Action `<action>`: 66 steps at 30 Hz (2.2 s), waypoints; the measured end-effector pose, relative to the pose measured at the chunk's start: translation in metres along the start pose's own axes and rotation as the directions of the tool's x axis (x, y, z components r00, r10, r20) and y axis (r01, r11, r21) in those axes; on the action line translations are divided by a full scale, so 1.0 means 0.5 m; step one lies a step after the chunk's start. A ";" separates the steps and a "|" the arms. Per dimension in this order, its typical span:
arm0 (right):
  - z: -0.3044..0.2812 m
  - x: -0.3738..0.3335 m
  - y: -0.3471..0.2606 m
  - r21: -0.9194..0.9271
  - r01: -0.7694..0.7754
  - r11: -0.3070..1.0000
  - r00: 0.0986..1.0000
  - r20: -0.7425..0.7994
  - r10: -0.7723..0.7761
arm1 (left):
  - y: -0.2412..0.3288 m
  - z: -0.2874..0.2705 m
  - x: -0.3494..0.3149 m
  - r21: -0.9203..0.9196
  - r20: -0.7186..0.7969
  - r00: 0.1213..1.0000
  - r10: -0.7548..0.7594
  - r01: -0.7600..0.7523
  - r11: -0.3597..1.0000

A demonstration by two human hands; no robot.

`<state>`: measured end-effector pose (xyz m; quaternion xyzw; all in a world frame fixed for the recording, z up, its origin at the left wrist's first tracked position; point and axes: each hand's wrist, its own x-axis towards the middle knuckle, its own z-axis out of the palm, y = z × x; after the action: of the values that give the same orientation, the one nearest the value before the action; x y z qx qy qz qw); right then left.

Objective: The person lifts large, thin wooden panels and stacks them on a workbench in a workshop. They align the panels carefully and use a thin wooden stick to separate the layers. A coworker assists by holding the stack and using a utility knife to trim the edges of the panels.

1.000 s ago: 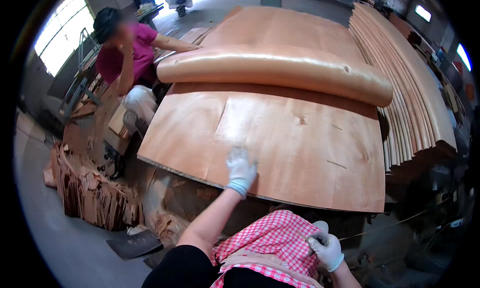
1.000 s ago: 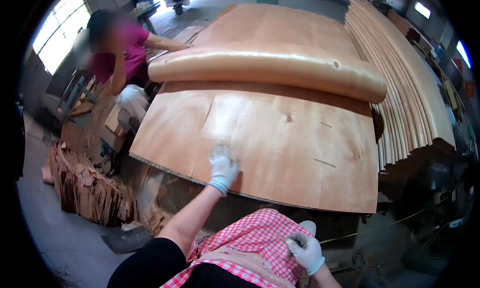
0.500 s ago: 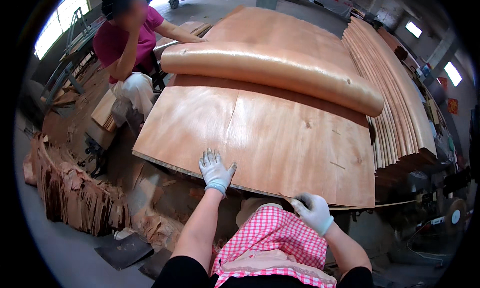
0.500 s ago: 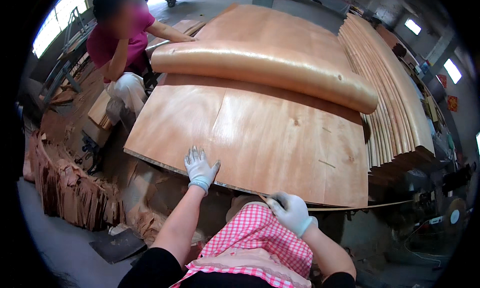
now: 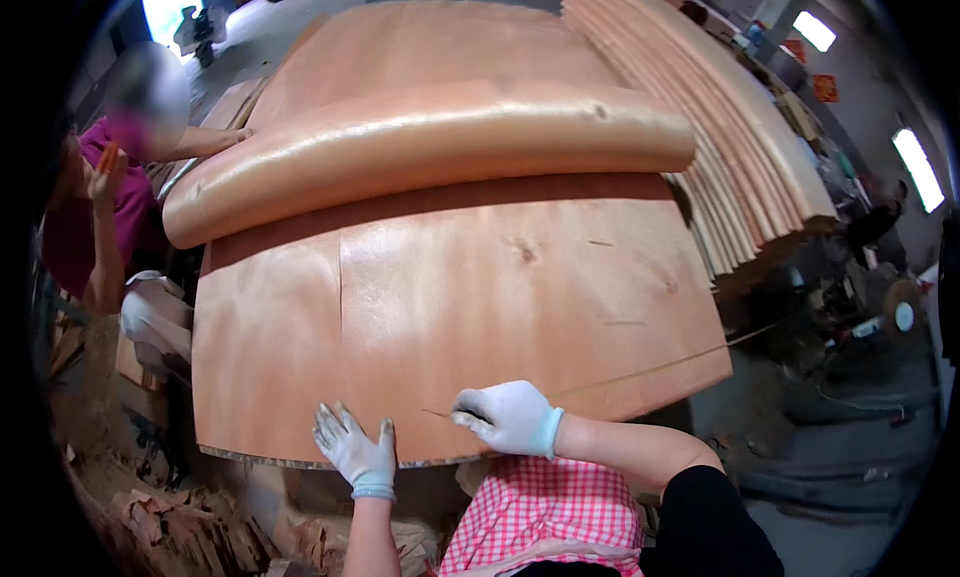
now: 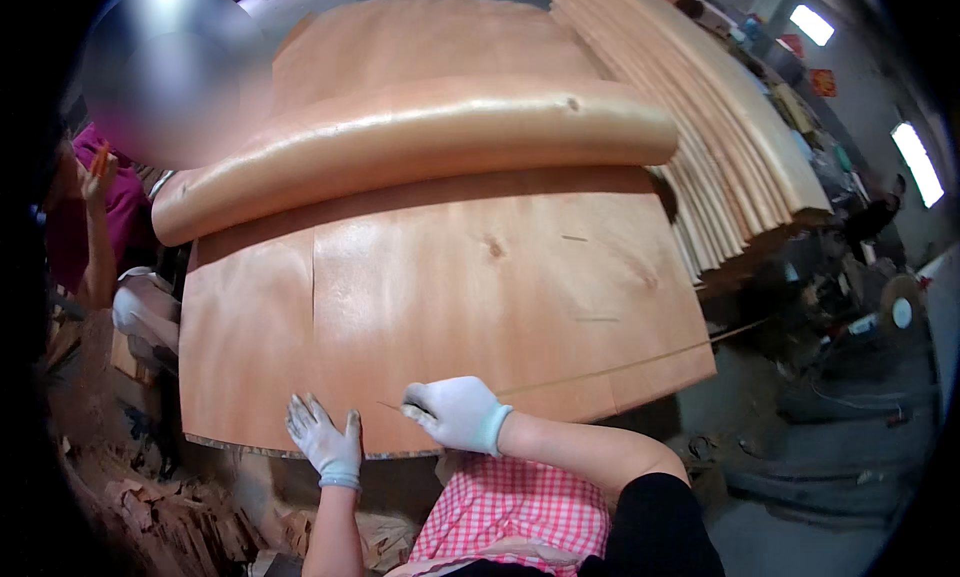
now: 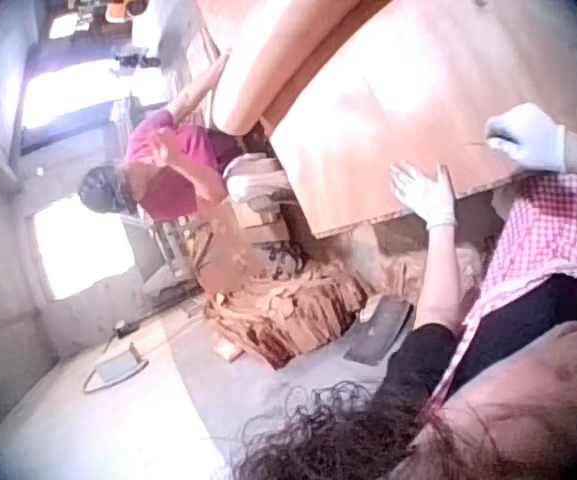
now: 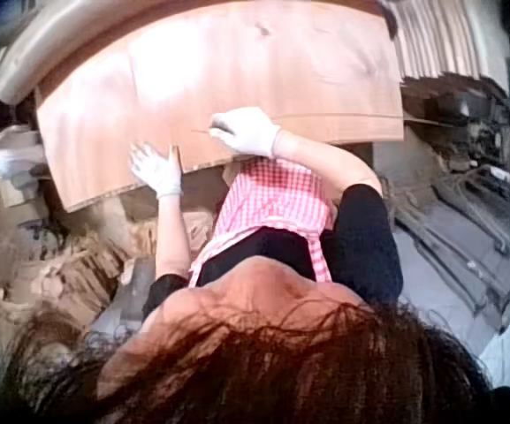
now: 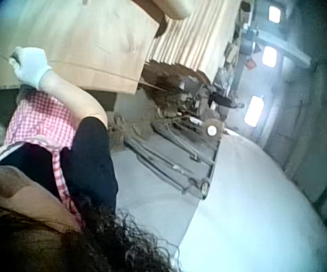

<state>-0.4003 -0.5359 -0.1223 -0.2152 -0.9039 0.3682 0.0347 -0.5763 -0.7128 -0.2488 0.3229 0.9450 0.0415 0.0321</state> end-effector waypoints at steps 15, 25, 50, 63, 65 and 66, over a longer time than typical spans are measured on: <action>-0.036 0.121 0.014 0.161 0.088 0.983 0.994 0.045 -0.097 | -0.018 -0.002 -0.009 -0.012 -0.020 1.000 0.014 -0.015 1.000; 0.041 0.048 -0.034 0.274 -0.032 0.961 0.997 -0.059 0.050 | -0.014 0.005 -0.009 -0.031 -0.053 0.999 -0.005 0.003 1.000; -0.008 0.109 -0.001 0.059 -0.169 0.984 0.982 0.092 0.163 | 0.045 -0.040 -0.033 -0.730 0.434 0.866 -0.250 0.175 -0.661; 0.021 0.110 0.036 0.244 -0.536 0.808 0.744 0.590 0.315 | 0.018 -0.011 0.016 -0.781 0.434 0.857 -0.278 0.204 -0.590; 0.036 0.127 0.025 0.247 -0.514 0.822 0.767 0.562 0.311 | 0.024 -0.009 0.028 -0.783 0.453 0.846 -0.281 0.227 -0.580; 0.043 0.143 0.015 0.249 -0.496 0.832 0.782 0.545 0.304 | 0.027 -0.011 0.040 -0.785 0.456 0.843 -0.284 0.231 -0.575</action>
<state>-0.4669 -0.5152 -0.1500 -0.2959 -0.7261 0.5758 -0.2317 -0.5842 -0.6903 -0.2428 -0.1430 0.4911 0.8112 0.2834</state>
